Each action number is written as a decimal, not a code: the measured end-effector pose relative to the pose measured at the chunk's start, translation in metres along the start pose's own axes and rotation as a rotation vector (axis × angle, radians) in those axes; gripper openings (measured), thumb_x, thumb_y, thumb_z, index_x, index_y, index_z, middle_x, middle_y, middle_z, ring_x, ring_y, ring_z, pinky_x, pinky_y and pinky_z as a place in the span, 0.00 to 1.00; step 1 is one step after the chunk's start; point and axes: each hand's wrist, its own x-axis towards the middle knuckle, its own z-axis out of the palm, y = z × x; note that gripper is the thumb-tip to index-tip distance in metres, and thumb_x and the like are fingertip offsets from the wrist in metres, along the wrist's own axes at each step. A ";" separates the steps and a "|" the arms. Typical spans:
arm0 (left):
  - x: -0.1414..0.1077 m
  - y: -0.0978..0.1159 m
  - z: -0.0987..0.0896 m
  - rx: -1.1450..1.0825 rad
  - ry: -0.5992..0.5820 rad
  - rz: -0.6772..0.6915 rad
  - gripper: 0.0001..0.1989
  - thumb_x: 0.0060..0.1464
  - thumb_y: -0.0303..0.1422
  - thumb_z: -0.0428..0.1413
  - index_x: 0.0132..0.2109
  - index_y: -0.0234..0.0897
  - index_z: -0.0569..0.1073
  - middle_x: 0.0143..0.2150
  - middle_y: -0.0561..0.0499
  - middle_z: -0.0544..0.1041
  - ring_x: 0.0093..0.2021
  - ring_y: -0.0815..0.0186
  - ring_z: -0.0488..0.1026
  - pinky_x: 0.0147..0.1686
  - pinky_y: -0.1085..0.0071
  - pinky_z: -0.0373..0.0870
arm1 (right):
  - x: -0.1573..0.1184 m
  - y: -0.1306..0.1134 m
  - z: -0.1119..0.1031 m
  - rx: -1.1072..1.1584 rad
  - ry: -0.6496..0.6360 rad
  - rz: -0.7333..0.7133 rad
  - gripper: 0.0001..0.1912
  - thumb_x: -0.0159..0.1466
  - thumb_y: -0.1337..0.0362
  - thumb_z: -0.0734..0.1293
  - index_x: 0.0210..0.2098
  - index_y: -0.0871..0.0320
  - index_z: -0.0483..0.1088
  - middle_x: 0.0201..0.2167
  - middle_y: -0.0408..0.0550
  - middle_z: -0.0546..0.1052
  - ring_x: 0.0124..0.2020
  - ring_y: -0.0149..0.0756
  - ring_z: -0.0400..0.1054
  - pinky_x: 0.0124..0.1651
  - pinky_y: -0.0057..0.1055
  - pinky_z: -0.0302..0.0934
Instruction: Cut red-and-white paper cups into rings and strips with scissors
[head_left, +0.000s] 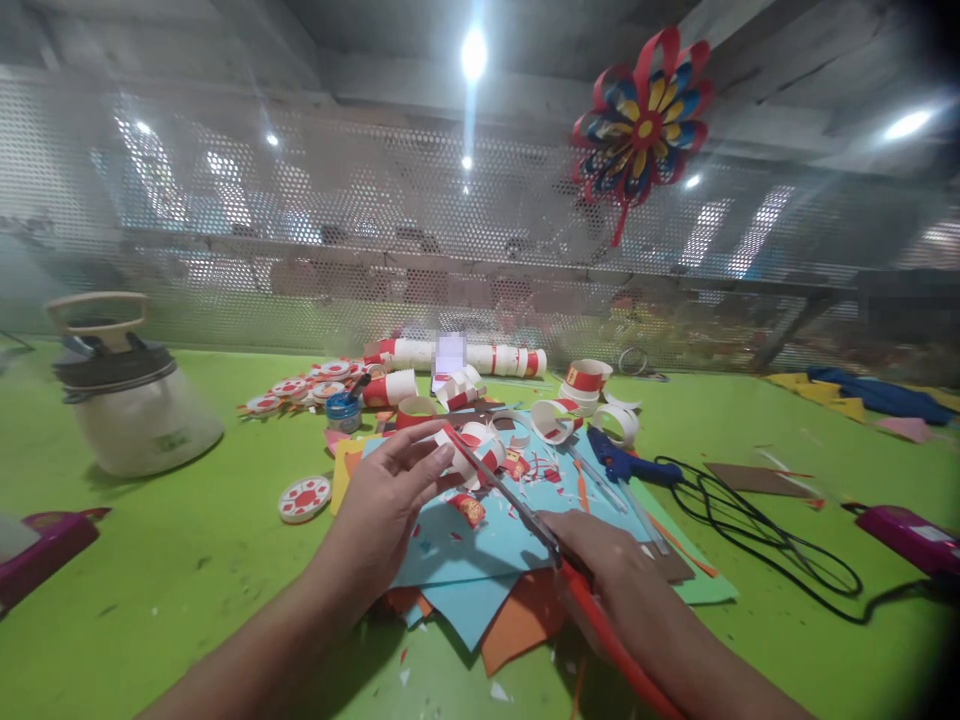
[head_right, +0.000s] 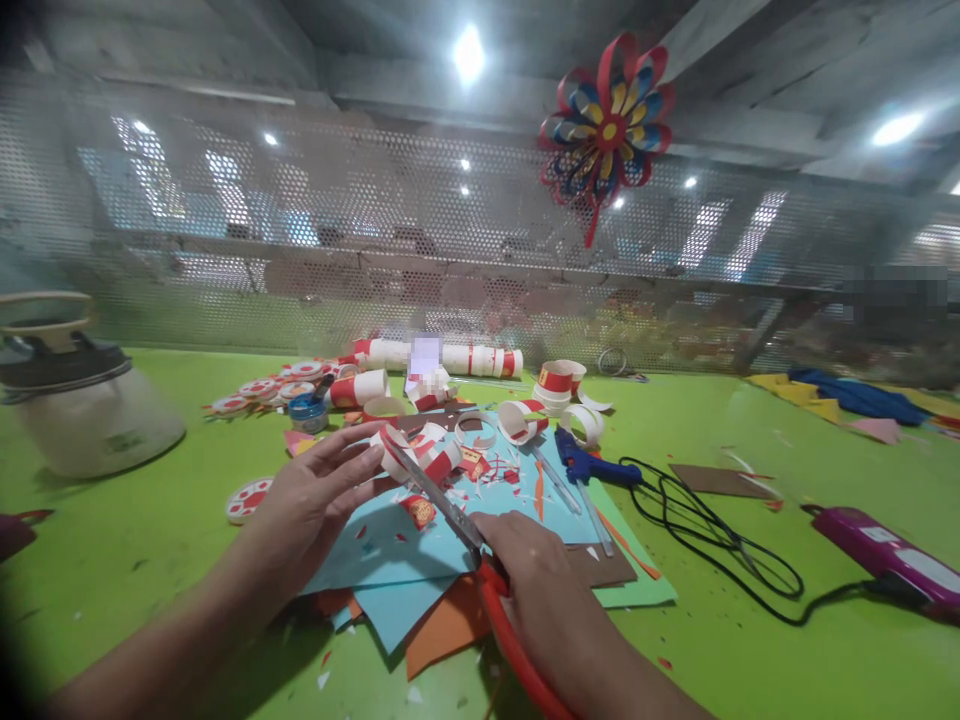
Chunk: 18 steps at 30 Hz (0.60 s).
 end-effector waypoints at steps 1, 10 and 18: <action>0.000 0.000 0.000 0.004 -0.004 0.001 0.18 0.45 0.32 0.67 0.44 0.33 0.76 0.39 0.43 0.81 0.37 0.60 0.78 0.42 0.64 0.74 | 0.000 0.000 -0.001 0.006 0.001 -0.005 0.10 0.64 0.71 0.62 0.44 0.58 0.71 0.40 0.52 0.76 0.44 0.44 0.68 0.48 0.42 0.62; 0.001 0.001 -0.003 0.067 -0.014 0.000 0.16 0.45 0.32 0.67 0.44 0.35 0.77 0.38 0.46 0.82 0.36 0.63 0.78 0.42 0.67 0.73 | -0.001 0.006 -0.002 0.017 -0.014 -0.022 0.11 0.64 0.68 0.61 0.44 0.56 0.71 0.43 0.52 0.77 0.45 0.45 0.69 0.49 0.42 0.61; 0.000 -0.002 -0.002 0.113 0.015 0.068 0.14 0.45 0.32 0.67 0.42 0.38 0.78 0.36 0.50 0.82 0.37 0.66 0.77 0.41 0.71 0.72 | 0.002 -0.009 -0.002 0.098 0.031 0.037 0.10 0.63 0.72 0.61 0.35 0.55 0.73 0.33 0.43 0.78 0.36 0.38 0.71 0.39 0.32 0.62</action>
